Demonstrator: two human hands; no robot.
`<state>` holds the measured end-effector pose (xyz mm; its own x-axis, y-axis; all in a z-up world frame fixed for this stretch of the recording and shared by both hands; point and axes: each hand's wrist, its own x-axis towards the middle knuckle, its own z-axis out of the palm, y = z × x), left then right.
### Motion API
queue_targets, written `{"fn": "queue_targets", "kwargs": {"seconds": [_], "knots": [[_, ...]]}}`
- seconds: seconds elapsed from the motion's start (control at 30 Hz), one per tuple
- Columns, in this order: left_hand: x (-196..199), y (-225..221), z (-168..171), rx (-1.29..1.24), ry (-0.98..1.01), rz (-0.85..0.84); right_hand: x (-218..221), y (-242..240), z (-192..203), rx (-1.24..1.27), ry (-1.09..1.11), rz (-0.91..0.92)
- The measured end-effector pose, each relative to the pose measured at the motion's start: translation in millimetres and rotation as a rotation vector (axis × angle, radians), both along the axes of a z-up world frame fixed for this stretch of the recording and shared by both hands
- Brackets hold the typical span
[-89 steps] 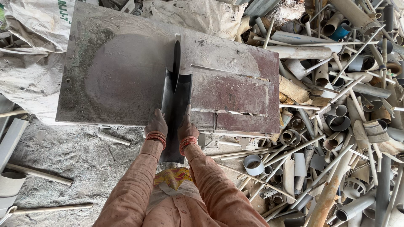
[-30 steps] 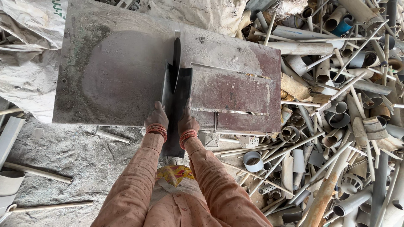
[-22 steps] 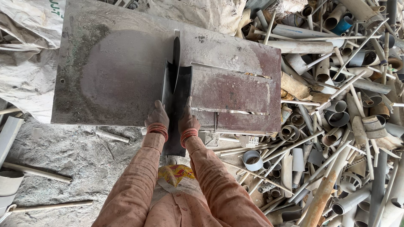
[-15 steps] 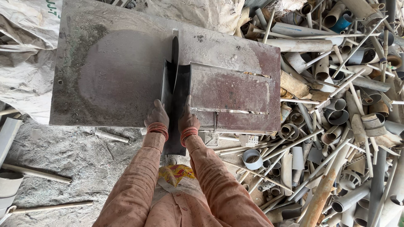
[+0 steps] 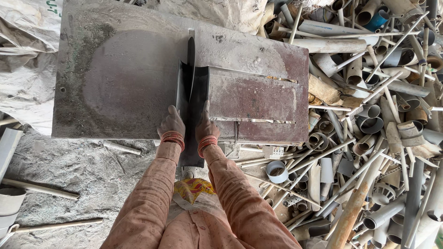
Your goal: The person positions a black plastic pipe onto a table saw and pushes it through the rotating blade to cut it lengthwise into two semi-circular halves.
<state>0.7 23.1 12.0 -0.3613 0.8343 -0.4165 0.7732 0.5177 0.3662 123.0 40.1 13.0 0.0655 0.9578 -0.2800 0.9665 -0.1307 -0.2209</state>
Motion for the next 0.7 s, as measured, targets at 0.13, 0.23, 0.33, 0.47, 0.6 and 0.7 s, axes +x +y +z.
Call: {"fn": "queue_targets", "kwargs": {"seconds": [0.13, 0.23, 0.33, 0.47, 0.6, 0.7], "knots": [[-0.6, 2.2, -1.6, 0.003, -0.032, 0.009, -1.7, 3.0, 1.8, 0.002, 0.012, -0.008], [-0.2, 3.8, -4.4, 0.010, -0.006, 0.002, -2.0, 5.4, 2.1, 0.004, 0.011, -0.007], [0.1, 5.2, -8.6, 0.068, 0.058, -0.003, -2.2, 6.4, 1.1, 0.021, 0.009, -0.005], [-0.1, 7.7, -12.8, 0.059, 0.061, -0.007, -2.2, 10.2, -1.6, 0.023, 0.004, -0.001], [-0.5, 10.2, -13.1, 0.107, 0.079, -0.004, -1.5, 14.3, -6.2, -0.029, 0.017, -0.024], [-0.7, 12.3, -11.1, 0.070, 0.057, -0.001, -0.5, 17.1, -10.8, -0.003, 0.008, -0.011]]}}
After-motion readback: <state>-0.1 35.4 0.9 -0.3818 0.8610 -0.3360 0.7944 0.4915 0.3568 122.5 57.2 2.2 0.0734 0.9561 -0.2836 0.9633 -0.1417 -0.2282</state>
